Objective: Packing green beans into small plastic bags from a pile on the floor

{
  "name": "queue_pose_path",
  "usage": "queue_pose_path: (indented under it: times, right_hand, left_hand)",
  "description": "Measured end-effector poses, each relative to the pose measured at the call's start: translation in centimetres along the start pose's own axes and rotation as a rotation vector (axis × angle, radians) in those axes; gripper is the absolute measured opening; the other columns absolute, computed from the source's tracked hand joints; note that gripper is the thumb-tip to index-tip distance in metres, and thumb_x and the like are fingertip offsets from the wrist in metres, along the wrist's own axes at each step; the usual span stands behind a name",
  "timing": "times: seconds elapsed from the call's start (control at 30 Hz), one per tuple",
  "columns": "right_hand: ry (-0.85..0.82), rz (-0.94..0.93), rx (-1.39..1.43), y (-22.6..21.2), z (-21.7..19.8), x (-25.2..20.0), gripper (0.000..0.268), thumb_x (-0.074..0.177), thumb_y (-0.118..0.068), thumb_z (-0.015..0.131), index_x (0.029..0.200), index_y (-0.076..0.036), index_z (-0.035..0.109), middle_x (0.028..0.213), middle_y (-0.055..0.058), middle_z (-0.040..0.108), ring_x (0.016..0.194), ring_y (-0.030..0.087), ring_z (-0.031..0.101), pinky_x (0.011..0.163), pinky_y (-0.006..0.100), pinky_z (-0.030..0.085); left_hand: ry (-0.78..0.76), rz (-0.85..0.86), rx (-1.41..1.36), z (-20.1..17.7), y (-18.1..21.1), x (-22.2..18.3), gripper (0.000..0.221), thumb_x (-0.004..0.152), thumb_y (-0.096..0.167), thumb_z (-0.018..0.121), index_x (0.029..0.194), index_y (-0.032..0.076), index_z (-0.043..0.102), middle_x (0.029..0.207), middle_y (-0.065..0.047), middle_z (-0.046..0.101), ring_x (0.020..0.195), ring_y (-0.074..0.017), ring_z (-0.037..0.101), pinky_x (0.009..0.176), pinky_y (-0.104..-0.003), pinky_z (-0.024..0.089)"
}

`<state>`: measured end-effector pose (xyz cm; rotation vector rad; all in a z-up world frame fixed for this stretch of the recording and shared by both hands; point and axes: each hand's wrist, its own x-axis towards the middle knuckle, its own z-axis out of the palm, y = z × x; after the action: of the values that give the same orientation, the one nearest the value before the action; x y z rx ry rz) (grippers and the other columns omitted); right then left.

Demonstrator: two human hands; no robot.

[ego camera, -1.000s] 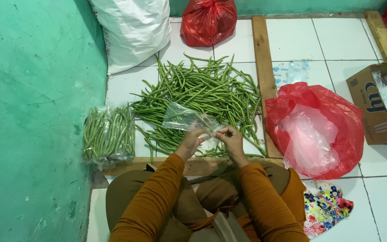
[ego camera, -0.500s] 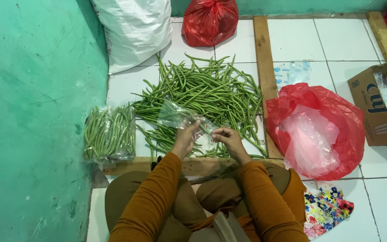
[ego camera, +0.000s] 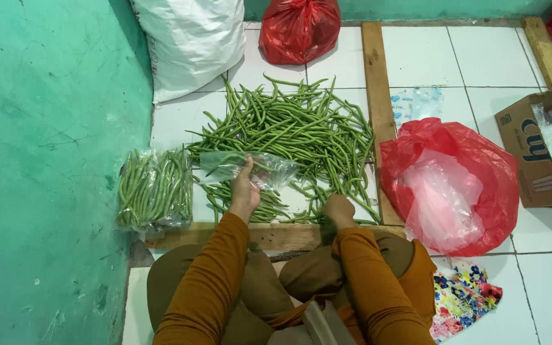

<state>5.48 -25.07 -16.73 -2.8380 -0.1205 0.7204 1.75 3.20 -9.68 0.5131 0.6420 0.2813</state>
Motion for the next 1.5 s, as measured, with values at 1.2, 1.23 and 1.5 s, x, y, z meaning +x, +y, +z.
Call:
queue_pose_path:
  times: [1.2,1.23,1.5]
  right_hand:
    - [0.491,-0.083,1.548,-3.7,-8.4,-3.3,0.016,0.093,-0.005,0.070,0.108,-0.004,0.069,0.089,0.007,0.068,0.074,0.016,0.072,0.069,0.023,0.061]
    - [0.491,-0.084,1.548,-3.4,-8.4,-3.2,0.016,0.093,-0.005,0.070,0.108,-0.004,0.069,0.089,0.007,0.068,0.074,0.016,0.072,0.069,0.023,0.061]
    - [0.227,-0.166,1.856,-2.4,-7.7,-2.5,0.016,0.096,-0.013,0.073,0.110,-0.008,0.066,0.092,0.007,0.075,0.082,0.017,0.077,0.070,0.019,0.061]
  left_hand:
    - [0.150,0.059,-0.160,2.5,3.1,-2.4,0.035,0.096,0.036,0.070,0.125,0.016,0.065,0.122,-0.011,0.071,0.108,-0.0344,0.070,0.097,-0.062,0.056]
    - [0.150,0.060,-0.160,2.6,3.1,-2.7,0.035,0.096,0.036,0.070,0.125,0.016,0.065,0.122,-0.011,0.071,0.108,-0.0344,0.070,0.097,-0.062,0.056]
    - [0.154,0.030,-0.176,2.0,2.5,-2.8,0.034,0.096,0.033,0.071,0.122,0.015,0.060,0.123,-0.010,0.065,0.109,-0.0321,0.066,0.096,-0.057,0.059]
